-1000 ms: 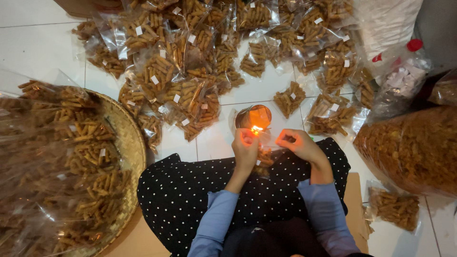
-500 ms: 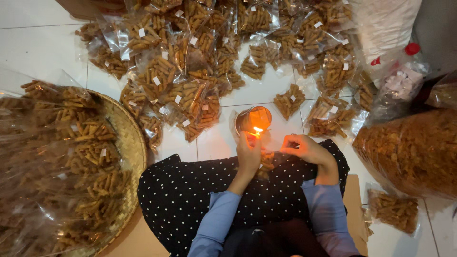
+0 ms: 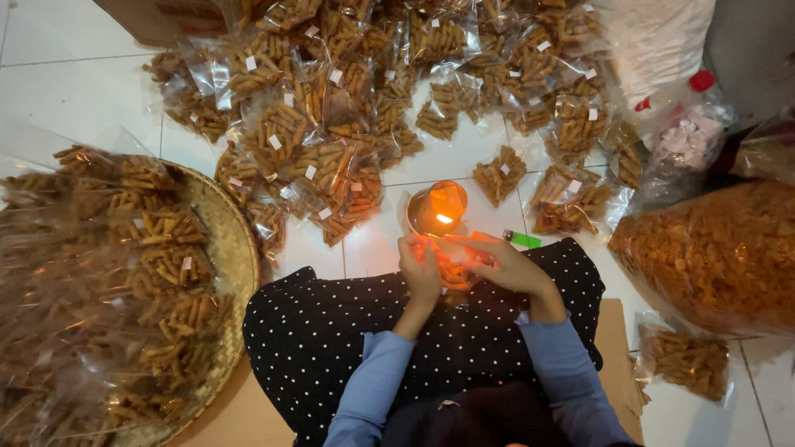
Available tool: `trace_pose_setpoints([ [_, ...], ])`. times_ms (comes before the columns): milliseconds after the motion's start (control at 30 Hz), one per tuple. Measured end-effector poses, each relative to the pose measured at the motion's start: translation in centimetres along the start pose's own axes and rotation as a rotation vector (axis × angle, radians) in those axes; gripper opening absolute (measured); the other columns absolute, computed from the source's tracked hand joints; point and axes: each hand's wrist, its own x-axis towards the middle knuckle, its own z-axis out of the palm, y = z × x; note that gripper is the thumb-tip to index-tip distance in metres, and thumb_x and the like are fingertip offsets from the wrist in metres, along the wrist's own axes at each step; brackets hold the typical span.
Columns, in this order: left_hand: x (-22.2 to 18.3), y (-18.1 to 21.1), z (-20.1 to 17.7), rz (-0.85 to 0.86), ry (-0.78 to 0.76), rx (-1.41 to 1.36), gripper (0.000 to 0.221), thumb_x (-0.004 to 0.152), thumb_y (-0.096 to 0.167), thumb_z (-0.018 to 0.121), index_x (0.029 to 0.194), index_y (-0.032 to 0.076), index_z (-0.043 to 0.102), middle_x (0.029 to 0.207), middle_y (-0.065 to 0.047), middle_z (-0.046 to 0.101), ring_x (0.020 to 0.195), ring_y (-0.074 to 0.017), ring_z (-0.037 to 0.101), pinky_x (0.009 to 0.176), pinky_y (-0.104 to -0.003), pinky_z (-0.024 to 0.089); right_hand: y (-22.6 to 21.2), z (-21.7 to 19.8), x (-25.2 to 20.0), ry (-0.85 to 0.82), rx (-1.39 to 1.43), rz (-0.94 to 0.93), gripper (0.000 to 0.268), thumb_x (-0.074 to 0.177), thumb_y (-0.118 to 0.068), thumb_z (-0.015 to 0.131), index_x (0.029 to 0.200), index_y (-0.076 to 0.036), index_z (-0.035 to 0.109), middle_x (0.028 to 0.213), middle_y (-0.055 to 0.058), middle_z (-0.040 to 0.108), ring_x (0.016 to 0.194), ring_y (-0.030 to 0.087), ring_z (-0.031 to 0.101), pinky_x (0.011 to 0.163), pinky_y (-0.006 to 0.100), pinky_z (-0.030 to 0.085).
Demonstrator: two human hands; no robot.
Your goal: The person lights a candle in a metal container using a lighter. They then pick up small plastic bags filled with snack sticks, hold the open edges over the candle flame to heat-seal them, and place the sealed bags on the floor.
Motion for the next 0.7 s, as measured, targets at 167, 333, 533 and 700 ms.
trace_pose_setpoints([
  [167,-0.6,-0.7,-0.2,0.059,-0.013,0.000,0.012,0.102,0.008,0.058,0.107,0.002,0.049,0.090,-0.009,0.059,0.077,-0.0145,0.061,0.068,-0.030,0.054,-1.0,0.0,-0.2,-0.106,0.030,0.110,0.067,0.084,-0.024,0.071,0.148,-0.021,0.051,0.101,-0.004,0.066,0.080,0.008,0.063,0.075,0.024,0.054],
  [333,-1.4,-1.1,-0.2,0.135,-0.067,0.040,0.013,0.102,0.010,0.058,0.105,0.001,0.049,0.091,-0.008,0.058,0.081,-0.0142,0.058,0.074,-0.030,0.051,-0.9,-0.5,-0.5,-0.136,0.212,0.038,0.076,0.084,-0.023,0.078,0.154,-0.017,0.048,0.098,0.001,0.059,0.087,0.010,0.053,0.078,0.026,0.050],
  [533,-2.2,-1.7,-0.1,0.177,-0.104,0.114,0.017,0.099,0.012,0.061,0.105,0.000,0.050,0.090,-0.009,0.057,0.081,-0.0158,0.057,0.073,-0.031,0.051,-1.1,-0.7,-0.6,-0.198,0.125,0.045,0.085,0.081,-0.025,0.081,0.155,-0.016,0.042,0.106,-0.001,0.063,0.092,0.009,0.055,0.082,0.027,0.049],
  [700,-2.1,-2.0,-0.4,0.035,-0.153,0.017,0.018,0.097,0.014,0.060,0.105,0.001,0.050,0.087,-0.006,0.059,0.075,-0.0136,0.061,0.068,-0.030,0.052,0.1,0.1,-0.5,-0.161,0.185,-0.095,0.079,0.085,-0.024,0.082,0.154,-0.012,0.045,0.114,0.001,0.060,0.101,0.010,0.056,0.082,0.029,0.049],
])
